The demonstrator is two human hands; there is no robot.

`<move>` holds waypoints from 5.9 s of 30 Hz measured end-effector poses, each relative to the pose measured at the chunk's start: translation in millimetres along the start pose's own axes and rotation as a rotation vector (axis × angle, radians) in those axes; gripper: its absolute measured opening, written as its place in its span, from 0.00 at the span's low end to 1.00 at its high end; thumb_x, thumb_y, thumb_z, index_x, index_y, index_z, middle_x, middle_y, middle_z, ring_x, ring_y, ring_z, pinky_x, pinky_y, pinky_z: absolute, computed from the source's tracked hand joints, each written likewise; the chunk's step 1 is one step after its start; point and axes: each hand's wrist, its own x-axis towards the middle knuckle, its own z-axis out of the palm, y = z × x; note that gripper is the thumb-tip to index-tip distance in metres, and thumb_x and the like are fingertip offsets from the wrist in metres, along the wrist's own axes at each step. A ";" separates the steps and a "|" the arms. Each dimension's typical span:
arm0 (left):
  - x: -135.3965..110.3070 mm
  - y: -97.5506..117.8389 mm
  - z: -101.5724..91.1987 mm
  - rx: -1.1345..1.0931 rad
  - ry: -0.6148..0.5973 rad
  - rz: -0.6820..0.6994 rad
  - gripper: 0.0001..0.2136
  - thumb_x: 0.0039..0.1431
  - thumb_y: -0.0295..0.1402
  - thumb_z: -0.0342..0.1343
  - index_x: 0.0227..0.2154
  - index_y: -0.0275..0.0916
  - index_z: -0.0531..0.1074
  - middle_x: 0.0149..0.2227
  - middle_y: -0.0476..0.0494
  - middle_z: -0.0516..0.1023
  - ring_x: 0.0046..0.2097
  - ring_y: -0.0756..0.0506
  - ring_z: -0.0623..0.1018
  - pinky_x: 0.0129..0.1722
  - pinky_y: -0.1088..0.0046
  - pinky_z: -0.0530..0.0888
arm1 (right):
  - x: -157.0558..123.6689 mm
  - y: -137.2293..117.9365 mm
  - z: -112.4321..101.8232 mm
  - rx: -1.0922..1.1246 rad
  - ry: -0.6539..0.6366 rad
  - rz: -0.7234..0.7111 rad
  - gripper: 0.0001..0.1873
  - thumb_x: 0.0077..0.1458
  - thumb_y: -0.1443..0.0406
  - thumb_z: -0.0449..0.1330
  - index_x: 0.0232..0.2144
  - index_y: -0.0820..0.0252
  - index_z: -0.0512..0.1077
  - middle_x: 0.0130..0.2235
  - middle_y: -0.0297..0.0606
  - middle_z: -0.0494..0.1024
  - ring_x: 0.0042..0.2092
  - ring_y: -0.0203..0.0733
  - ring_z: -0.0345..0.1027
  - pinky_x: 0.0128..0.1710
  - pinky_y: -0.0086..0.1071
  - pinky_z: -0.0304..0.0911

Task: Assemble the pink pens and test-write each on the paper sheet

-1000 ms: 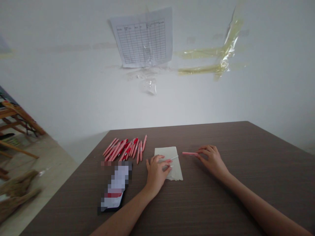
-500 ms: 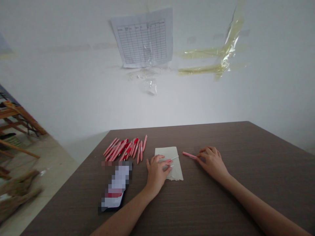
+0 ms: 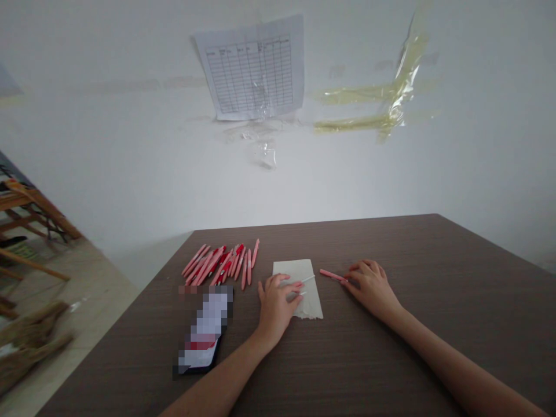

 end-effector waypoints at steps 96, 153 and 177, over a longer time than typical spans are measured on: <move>1.0 -7.2 -7.2 0.007 0.099 0.253 0.05 0.55 0.34 0.64 0.35 0.52 0.81 0.48 0.46 0.78 0.58 0.37 0.68 0.61 0.34 0.50 | 2.1 -7.5 -11.8 0.305 0.057 -0.322 0.18 0.61 0.62 0.59 0.53 0.43 0.72 0.58 0.42 0.68 0.59 0.52 0.58 0.57 0.53 0.62; 6.4 -18.8 3.7 -0.018 0.200 0.175 0.03 0.56 0.36 0.63 0.32 0.49 0.81 0.46 0.45 0.77 0.54 0.39 0.71 0.60 0.44 0.57 | 7.3 15.2 -5.3 0.226 0.130 -0.217 0.10 0.62 0.60 0.57 0.35 0.50 0.79 0.50 0.44 0.74 0.54 0.54 0.62 0.52 0.53 0.63; 6.7 -17.7 1.5 -0.017 0.179 0.154 0.04 0.57 0.34 0.63 0.34 0.48 0.81 0.47 0.44 0.76 0.54 0.39 0.72 0.59 0.43 0.59 | 8.6 12.9 -12.2 0.276 0.229 -0.222 0.08 0.62 0.62 0.57 0.36 0.51 0.77 0.49 0.43 0.74 0.53 0.53 0.62 0.53 0.53 0.62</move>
